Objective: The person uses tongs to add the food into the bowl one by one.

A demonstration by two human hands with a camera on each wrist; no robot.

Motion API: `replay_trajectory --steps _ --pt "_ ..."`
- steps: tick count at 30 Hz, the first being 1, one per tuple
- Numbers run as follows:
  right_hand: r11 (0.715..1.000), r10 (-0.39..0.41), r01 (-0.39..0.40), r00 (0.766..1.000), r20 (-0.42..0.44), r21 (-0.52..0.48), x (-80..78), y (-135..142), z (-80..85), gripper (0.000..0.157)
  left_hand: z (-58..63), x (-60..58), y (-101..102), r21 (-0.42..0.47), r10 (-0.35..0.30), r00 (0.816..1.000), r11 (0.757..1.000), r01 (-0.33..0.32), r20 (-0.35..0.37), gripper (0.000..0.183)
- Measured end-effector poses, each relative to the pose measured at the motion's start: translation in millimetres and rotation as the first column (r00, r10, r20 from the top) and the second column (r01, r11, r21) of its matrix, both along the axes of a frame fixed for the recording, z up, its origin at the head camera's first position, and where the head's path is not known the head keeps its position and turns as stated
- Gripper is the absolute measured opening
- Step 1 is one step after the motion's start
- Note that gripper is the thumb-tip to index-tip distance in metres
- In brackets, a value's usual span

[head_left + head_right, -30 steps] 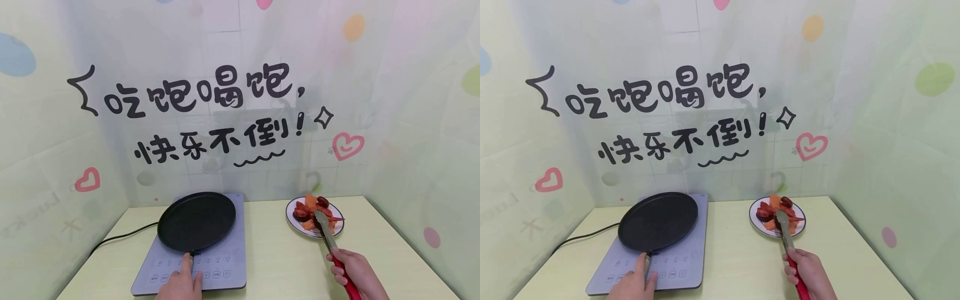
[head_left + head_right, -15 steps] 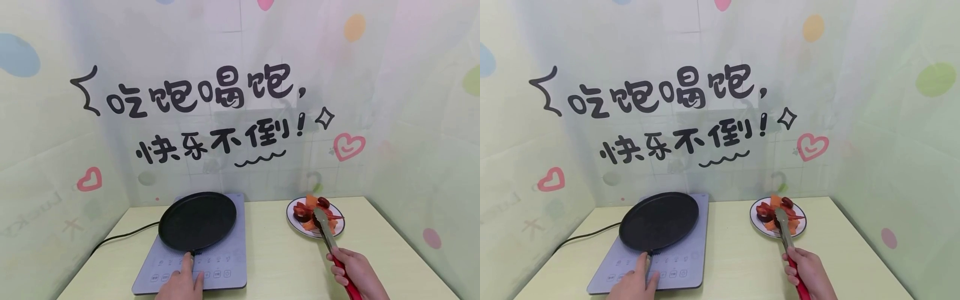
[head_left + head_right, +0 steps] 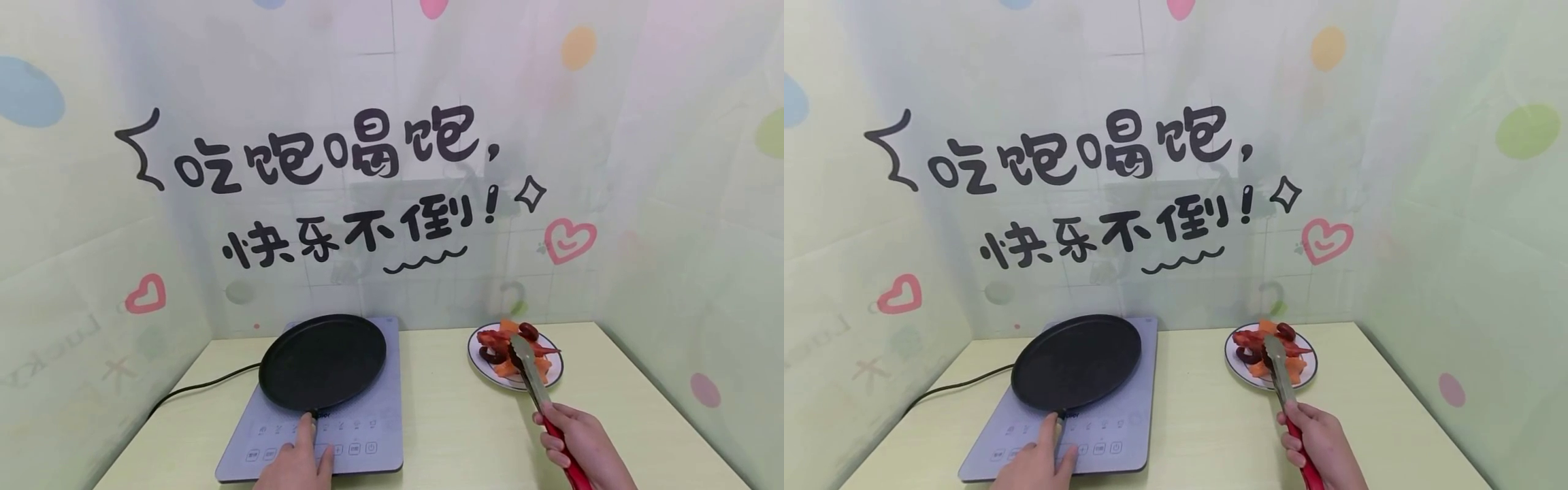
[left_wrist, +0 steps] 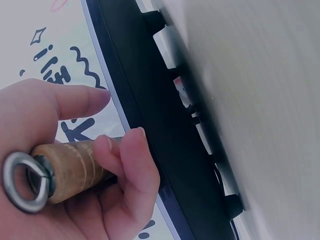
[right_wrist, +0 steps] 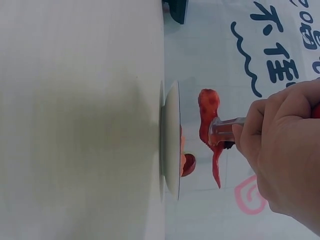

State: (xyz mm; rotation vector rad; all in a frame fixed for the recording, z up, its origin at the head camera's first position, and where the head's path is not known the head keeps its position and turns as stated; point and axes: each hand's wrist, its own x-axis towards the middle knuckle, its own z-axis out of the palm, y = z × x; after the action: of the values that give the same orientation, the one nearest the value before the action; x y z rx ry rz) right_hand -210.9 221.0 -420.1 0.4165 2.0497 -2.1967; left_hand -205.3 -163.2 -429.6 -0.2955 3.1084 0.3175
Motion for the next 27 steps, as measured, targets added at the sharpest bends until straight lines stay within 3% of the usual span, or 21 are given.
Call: replay_trajectory --steps 27 --pt "0.997 0.031 -0.03 1.0 -0.007 0.067 3.7 -5.2 4.7 0.035 -2.3 0.3 -0.8 -0.001 -0.003 1.0 1.0 0.003 -0.001 0.071"
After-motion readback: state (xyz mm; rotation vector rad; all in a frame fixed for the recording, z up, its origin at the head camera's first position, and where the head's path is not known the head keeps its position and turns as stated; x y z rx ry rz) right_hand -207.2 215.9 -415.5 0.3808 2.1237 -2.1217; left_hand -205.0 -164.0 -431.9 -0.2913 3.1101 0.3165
